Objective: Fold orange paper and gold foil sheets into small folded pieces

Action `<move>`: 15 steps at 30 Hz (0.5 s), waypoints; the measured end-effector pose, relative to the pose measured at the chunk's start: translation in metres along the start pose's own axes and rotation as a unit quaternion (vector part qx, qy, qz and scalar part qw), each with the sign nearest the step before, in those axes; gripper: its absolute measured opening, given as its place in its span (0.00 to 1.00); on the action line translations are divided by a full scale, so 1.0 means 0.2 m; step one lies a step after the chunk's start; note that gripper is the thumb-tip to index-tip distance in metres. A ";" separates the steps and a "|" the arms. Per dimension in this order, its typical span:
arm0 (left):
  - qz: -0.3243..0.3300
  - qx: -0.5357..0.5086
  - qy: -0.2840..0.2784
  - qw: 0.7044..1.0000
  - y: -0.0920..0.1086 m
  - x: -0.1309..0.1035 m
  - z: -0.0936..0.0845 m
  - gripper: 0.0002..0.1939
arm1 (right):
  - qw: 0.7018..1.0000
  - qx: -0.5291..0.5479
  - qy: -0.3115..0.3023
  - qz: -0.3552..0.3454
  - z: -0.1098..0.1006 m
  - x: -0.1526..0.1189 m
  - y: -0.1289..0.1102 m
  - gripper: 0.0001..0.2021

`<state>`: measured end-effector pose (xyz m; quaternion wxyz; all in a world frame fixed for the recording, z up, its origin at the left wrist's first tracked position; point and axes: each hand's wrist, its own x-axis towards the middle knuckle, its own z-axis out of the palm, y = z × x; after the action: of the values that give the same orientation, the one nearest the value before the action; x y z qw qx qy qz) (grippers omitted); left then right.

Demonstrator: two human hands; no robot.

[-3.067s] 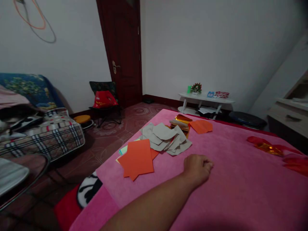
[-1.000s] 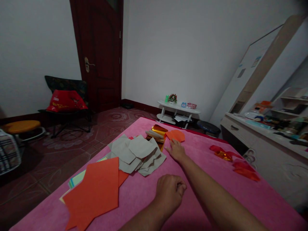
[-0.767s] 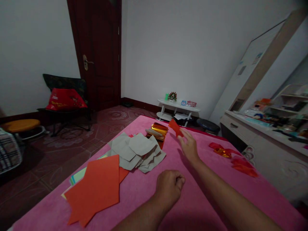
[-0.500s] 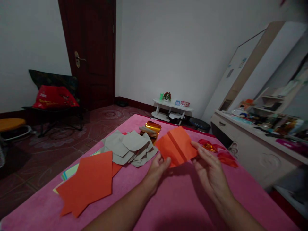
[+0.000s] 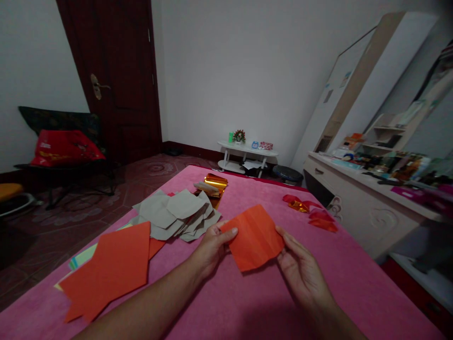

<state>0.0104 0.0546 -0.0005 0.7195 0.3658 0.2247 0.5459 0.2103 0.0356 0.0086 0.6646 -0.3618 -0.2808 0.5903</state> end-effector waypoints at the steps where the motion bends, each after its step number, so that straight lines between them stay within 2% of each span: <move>1: 0.003 -0.001 0.002 1.000 0.00 0.00 0.00 0.18 | 1.000 0.005 0.003 0.002 -0.01 0.00 0.00 0.10; 11: 0.018 -0.029 0.064 0.997 -0.03 0.01 -0.02 0.17 | 0.999 -0.025 -0.008 0.028 -0.04 -0.07 0.10 0.12; 15: 0.013 -0.028 0.073 0.997 -0.05 0.00 -0.04 0.17 | 0.998 -0.056 -0.020 0.029 -0.03 -0.08 0.10 0.18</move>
<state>0.0104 0.0563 -0.0125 0.7039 0.3075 0.2559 0.5869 0.2012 0.0197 -0.0102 0.6198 -0.3949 -0.3163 0.5999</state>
